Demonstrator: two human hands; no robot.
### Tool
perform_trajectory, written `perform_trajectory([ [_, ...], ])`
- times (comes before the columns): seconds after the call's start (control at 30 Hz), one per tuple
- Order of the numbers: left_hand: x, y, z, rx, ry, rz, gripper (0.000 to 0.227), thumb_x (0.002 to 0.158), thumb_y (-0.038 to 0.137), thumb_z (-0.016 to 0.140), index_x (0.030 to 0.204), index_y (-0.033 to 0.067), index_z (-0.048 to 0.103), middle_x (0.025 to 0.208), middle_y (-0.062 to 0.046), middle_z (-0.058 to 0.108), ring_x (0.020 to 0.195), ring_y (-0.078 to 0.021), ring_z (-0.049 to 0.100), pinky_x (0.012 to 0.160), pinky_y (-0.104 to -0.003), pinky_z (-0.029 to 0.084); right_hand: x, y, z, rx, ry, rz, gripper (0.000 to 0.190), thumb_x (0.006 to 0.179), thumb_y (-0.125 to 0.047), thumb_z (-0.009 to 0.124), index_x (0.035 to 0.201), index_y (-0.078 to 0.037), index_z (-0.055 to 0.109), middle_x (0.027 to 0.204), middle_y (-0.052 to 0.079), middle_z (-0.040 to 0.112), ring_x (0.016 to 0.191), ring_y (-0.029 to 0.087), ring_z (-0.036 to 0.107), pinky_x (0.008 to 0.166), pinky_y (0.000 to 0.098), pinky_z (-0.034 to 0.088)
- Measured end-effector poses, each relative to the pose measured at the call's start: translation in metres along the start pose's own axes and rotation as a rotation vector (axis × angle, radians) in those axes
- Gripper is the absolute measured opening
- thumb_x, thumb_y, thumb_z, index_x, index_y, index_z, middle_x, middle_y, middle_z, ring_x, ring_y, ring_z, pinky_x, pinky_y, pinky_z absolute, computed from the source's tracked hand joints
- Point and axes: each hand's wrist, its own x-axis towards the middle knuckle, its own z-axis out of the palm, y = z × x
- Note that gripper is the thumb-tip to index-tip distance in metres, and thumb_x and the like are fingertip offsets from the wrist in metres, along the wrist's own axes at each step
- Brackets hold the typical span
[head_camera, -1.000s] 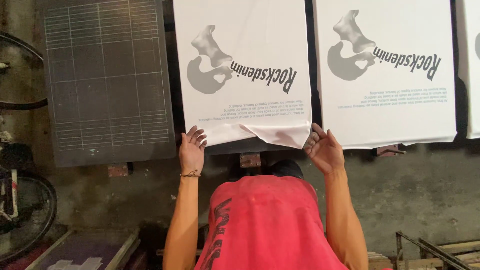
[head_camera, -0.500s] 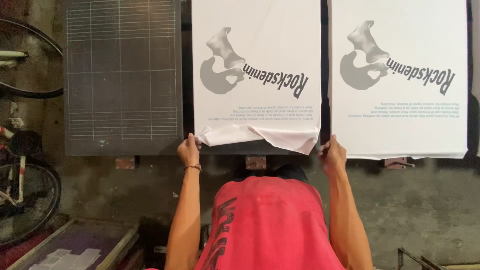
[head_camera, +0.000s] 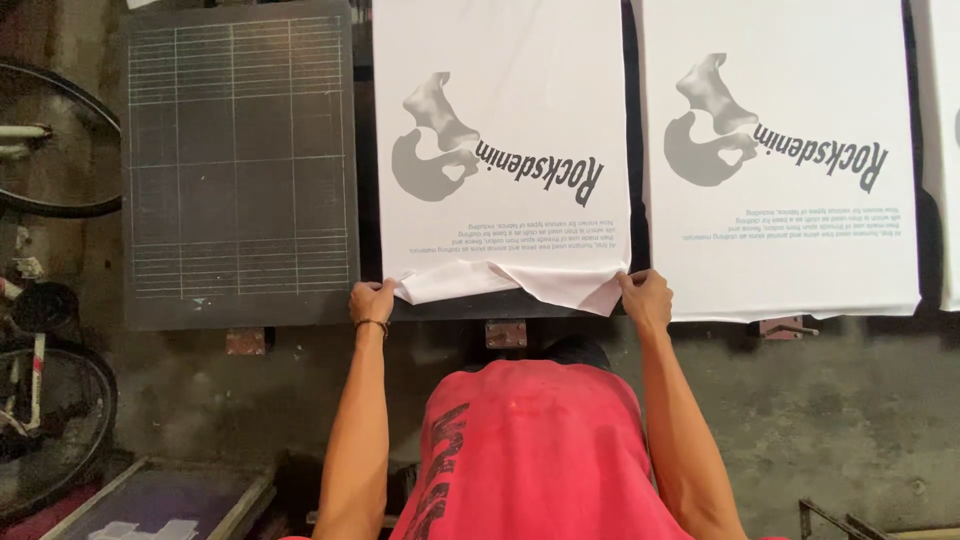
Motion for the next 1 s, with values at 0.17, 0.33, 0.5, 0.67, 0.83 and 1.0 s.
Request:
perform_trajectory([
  [0.17, -0.01, -0.005, -0.017, -0.264, -0.207, -0.024, 0.048, 0.074, 0.015, 0.074, 0.119, -0.0005, 0.066, 0.081, -0.013, 0.073, 0.063, -0.0235, 0.074, 0.055, -0.034, 0.064, 0.035, 0.031, 0.022, 0.02, -0.022, -0.01, 0.026, 0.088, -0.04, 0.075, 0.102, -0.018, 0.077, 0.08, 0.006, 0.074, 0.088, 0.037, 0.073, 0.078, 0.0516, 0.057],
  [0.33, -0.02, -0.002, -0.036, -0.332, -0.28, 0.027, 0.045, 0.08, 0.003, 0.07, 0.122, -0.0106, 0.062, 0.093, -0.022, 0.07, 0.067, -0.0209, 0.071, 0.057, -0.029, 0.063, 0.019, 0.013, 0.003, 0.118, -0.054, -0.052, 0.026, 0.09, -0.034, 0.074, 0.103, -0.012, 0.077, 0.082, 0.013, 0.074, 0.082, 0.036, 0.073, 0.075, 0.0459, 0.056],
  [0.5, -0.04, 0.008, -0.045, -0.158, -0.154, 0.097, 0.028, 0.082, 0.02, 0.06, 0.104, 0.0079, 0.072, 0.073, -0.009, 0.074, 0.077, -0.0251, 0.075, 0.069, -0.041, 0.061, 0.03, 0.019, 0.012, 0.328, -0.076, -0.035, 0.027, 0.089, -0.034, 0.069, 0.098, -0.009, 0.073, 0.074, 0.014, 0.07, 0.068, 0.026, 0.069, 0.068, 0.0406, 0.053],
  [0.67, -0.044, 0.016, -0.041, -0.092, -0.1, 0.091, 0.052, 0.089, 0.055, 0.064, 0.102, 0.0052, 0.073, 0.086, -0.018, 0.074, 0.098, -0.0388, 0.072, 0.086, -0.051, 0.055, 0.025, 0.004, 0.004, 0.358, -0.109, -0.037, 0.051, 0.09, -0.045, 0.072, 0.11, 0.002, 0.069, 0.074, 0.022, 0.069, 0.065, 0.03, 0.069, 0.064, 0.0402, 0.055],
  [0.83, -0.014, -0.009, -0.017, 0.011, -0.063, 0.068, 0.045, 0.08, 0.053, 0.076, 0.103, 0.0141, 0.076, 0.102, -0.011, 0.076, 0.107, -0.0368, 0.07, 0.088, -0.047, 0.057, 0.044, 0.019, 0.021, 0.235, -0.117, -0.035, 0.044, 0.09, -0.048, 0.071, 0.105, -0.008, 0.076, 0.07, 0.014, 0.07, 0.055, 0.028, 0.069, 0.062, 0.0402, 0.054],
  [1.0, 0.001, -0.027, 0.0, -0.006, -0.022, 0.105, 0.043, 0.078, 0.048, 0.079, 0.1, 0.0113, 0.078, 0.097, -0.015, 0.076, 0.104, -0.04, 0.07, 0.086, -0.049, 0.057, 0.038, 0.01, 0.012, 0.252, -0.125, -0.052, 0.039, 0.092, -0.046, 0.071, 0.105, -0.01, 0.076, 0.077, 0.014, 0.072, 0.064, 0.027, 0.071, 0.069, 0.0376, 0.053],
])
